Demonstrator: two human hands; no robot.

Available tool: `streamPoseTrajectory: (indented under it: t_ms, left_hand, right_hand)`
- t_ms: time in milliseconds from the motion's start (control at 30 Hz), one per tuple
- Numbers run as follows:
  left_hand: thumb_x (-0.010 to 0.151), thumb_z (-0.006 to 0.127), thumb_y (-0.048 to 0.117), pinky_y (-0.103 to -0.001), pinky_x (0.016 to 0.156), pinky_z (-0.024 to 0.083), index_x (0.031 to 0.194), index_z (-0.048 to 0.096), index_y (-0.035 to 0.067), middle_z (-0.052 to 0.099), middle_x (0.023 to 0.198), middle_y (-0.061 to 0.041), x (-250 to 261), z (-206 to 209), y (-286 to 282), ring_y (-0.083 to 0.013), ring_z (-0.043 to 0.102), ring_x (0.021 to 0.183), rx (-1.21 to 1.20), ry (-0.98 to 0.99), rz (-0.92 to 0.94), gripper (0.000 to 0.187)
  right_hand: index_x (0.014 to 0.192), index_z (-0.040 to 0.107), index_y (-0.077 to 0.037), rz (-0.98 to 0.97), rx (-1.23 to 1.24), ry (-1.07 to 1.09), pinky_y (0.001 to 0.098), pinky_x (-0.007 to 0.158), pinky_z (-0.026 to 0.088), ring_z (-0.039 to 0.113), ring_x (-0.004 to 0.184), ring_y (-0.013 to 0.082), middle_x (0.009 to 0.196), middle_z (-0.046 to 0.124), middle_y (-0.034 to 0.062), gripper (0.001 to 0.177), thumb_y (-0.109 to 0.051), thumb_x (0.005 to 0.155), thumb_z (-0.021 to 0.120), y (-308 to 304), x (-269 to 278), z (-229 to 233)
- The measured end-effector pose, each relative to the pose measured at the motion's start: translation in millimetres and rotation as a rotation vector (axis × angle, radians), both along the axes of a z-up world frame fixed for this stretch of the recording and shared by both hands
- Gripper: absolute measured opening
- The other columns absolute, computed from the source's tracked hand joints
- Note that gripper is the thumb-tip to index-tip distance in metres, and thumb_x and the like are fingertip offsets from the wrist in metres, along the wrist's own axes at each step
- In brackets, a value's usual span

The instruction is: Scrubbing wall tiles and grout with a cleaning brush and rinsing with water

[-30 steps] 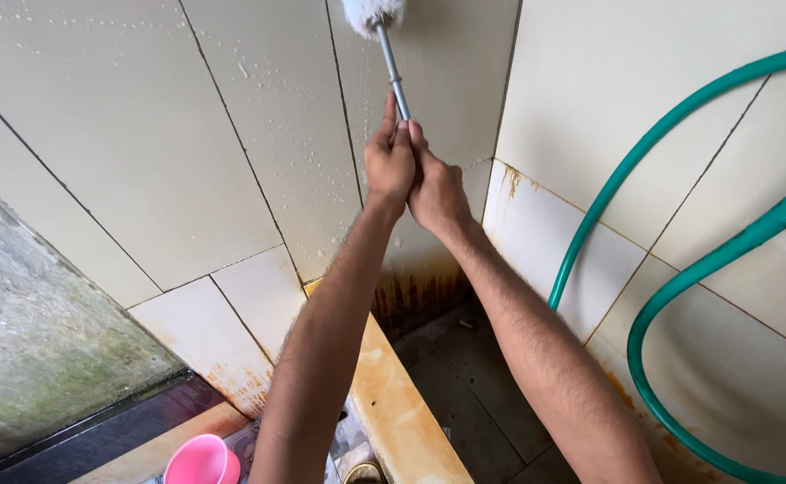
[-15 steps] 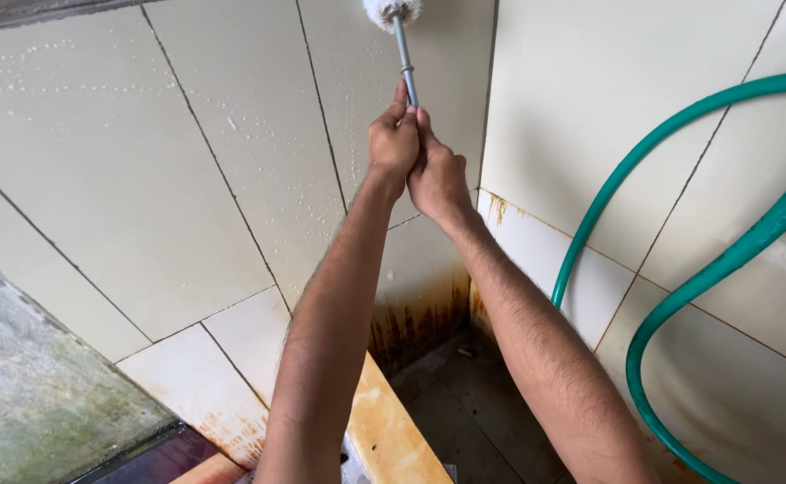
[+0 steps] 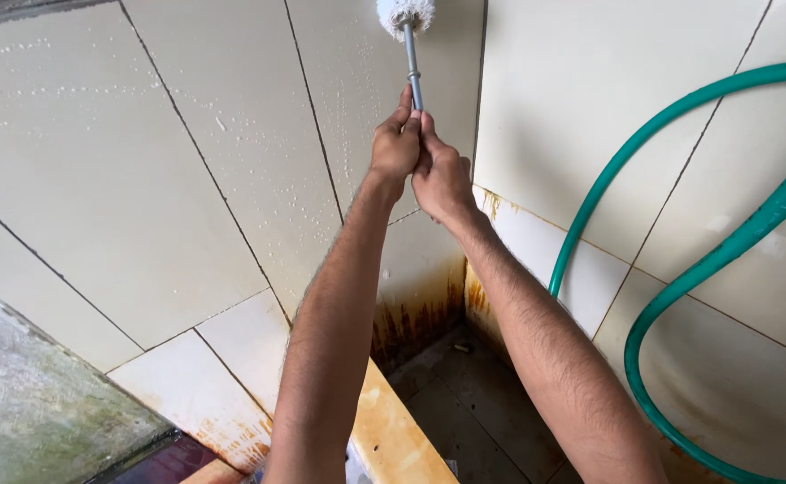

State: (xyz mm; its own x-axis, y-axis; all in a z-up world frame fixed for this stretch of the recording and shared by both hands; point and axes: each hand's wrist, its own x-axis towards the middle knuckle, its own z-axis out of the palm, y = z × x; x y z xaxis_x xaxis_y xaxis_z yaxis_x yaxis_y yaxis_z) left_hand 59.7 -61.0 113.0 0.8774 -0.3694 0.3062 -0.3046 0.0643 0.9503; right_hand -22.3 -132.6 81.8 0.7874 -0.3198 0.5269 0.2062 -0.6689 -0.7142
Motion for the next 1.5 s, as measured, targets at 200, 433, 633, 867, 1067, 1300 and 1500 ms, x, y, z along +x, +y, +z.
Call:
streamPoseTrajectory:
  t_ms: [200,433,633,867,1067,1300,1500]
  left_hand:
    - [0.105,0.047,0.019,-0.034,0.111,0.047,0.158,0.038,0.021,0.056,0.149,-0.004,-23.9,-103.1,12.3,-0.0187,0.059,0.130,-0.081,0.109,0.054,0.054]
    - [0.106,0.055,0.020,-0.034,0.108,0.051,0.146,0.059,0.008,0.069,0.139,-0.013,-37.2,-258.8,1.6,-0.0215,0.068,0.126,0.107,0.145,0.230,0.042]
    - [0.103,0.053,0.026,-0.036,0.099,0.053,0.149,0.055,0.022,0.072,0.127,-0.011,-88.7,-262.8,17.9,-0.0227,0.070,0.113,0.282,0.416,0.248,0.046]
    - [0.103,0.050,0.022,-0.035,0.101,0.052,0.150,0.051,0.008,0.070,0.132,-0.014,-59.4,-206.6,32.9,-0.0198,0.068,0.116,0.023,0.199,0.256,0.049]
    - [0.104,0.051,0.019,-0.034,0.108,0.049,0.150,0.052,0.011,0.069,0.136,-0.015,-20.0,-88.9,54.4,-0.0205,0.065,0.124,-0.011,-0.080,0.294,0.047]
    - [0.104,0.047,0.016,-0.036,0.113,0.046,0.156,0.043,0.020,0.061,0.146,-0.012,-15.6,10.3,67.3,-0.0204,0.059,0.132,-0.191,-0.130,0.199,0.052]
    - [0.103,0.044,0.017,-0.035,0.112,0.046,0.156,0.041,0.014,0.057,0.145,-0.014,-37.9,-43.7,64.7,-0.0199,0.057,0.131,-0.186,-0.064,0.228,0.053]
  right_hand:
    - [0.163,0.026,-0.019,0.021,-0.119,0.022,0.0366,0.071,0.066,0.078,0.076,0.0261,0.094,0.077,0.0145,0.068,-0.007,0.101,0.053,6.6,-22.3,-89.6]
    - [0.161,0.036,-0.013,0.050,-0.147,-0.025,0.0445,0.073,0.063,0.075,0.089,0.0348,0.102,0.075,0.0219,0.065,-0.008,0.100,0.061,4.0,-60.8,-222.6]
    - [0.159,0.033,-0.007,0.107,-0.149,0.175,0.0417,0.071,0.064,0.078,0.082,0.0301,0.096,0.076,0.0204,0.070,-0.010,0.096,0.063,10.1,-85.5,-248.4]
    - [0.160,0.034,-0.011,0.132,-0.134,-0.034,0.0414,0.068,0.063,0.078,0.084,0.0294,0.100,0.076,0.0215,0.069,-0.006,0.097,0.061,24.4,-55.5,-192.7]
    - [0.163,0.026,-0.017,0.136,-0.078,-0.088,0.0381,0.070,0.065,0.079,0.083,0.0250,0.096,0.078,0.0155,0.070,-0.010,0.101,0.058,47.9,-17.2,-71.1]
    - [0.164,0.021,-0.016,0.161,-0.142,-0.176,0.0358,0.068,0.066,0.079,0.081,0.0221,0.094,0.078,0.0114,0.071,-0.009,0.103,0.057,55.5,3.2,11.2]
    - [0.165,0.014,-0.015,0.163,-0.223,-0.144,0.0387,0.065,0.066,0.078,0.075,0.0259,0.091,0.077,0.0142,0.080,-0.009,0.101,0.061,48.9,-3.7,-47.1]
